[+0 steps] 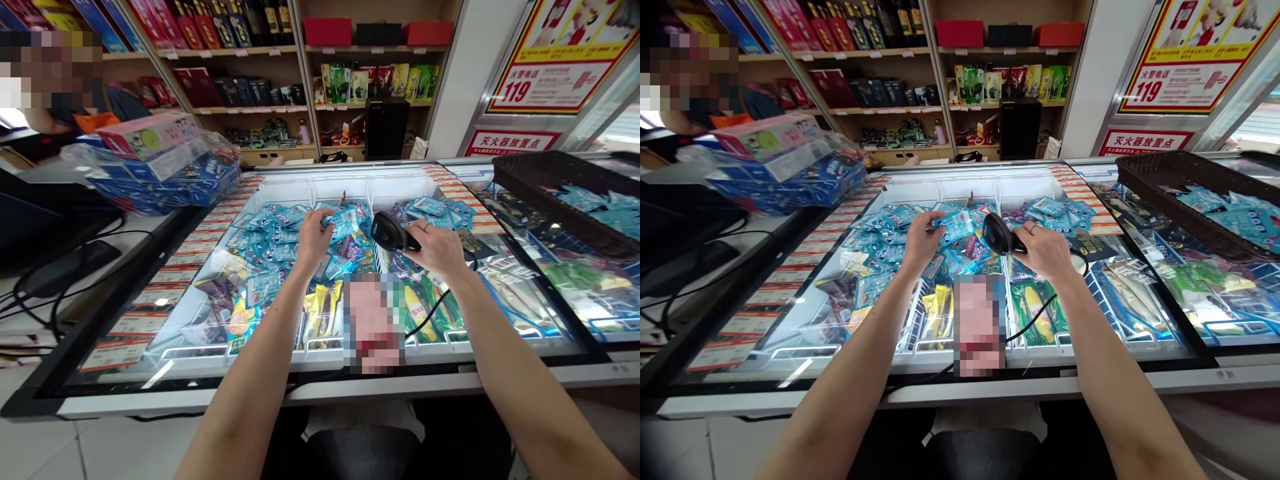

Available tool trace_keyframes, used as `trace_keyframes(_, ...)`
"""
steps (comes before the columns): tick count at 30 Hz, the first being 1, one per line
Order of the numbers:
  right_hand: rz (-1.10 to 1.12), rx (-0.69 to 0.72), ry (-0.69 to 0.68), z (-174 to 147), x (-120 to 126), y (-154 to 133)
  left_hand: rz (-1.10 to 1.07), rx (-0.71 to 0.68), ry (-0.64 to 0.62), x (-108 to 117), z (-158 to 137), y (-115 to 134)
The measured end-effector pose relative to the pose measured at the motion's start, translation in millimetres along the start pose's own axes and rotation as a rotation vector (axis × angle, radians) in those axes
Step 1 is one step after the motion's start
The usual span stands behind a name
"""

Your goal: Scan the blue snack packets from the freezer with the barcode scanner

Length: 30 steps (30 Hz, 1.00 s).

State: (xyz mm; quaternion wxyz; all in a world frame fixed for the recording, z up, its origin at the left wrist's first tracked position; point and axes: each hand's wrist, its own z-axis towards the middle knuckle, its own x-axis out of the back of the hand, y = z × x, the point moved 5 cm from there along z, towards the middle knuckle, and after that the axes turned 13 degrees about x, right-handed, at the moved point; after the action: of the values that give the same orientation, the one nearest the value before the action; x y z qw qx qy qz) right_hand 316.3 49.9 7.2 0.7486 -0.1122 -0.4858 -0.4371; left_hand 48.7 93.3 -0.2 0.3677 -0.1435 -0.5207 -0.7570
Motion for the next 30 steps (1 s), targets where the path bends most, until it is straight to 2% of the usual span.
trace_keyframes(7,0.017,0.075,-0.004,1,-3,-9,-0.079,0.099,-0.077,4,1,-21)
trace_keyframes(20,0.036,0.129,-0.045,3,-1,-18,-0.102,0.104,-0.041,2,-3,-20)
trace_keyframes(30,0.029,0.149,-0.027,4,-2,-19,-0.126,0.092,-0.048,3,-5,-17)
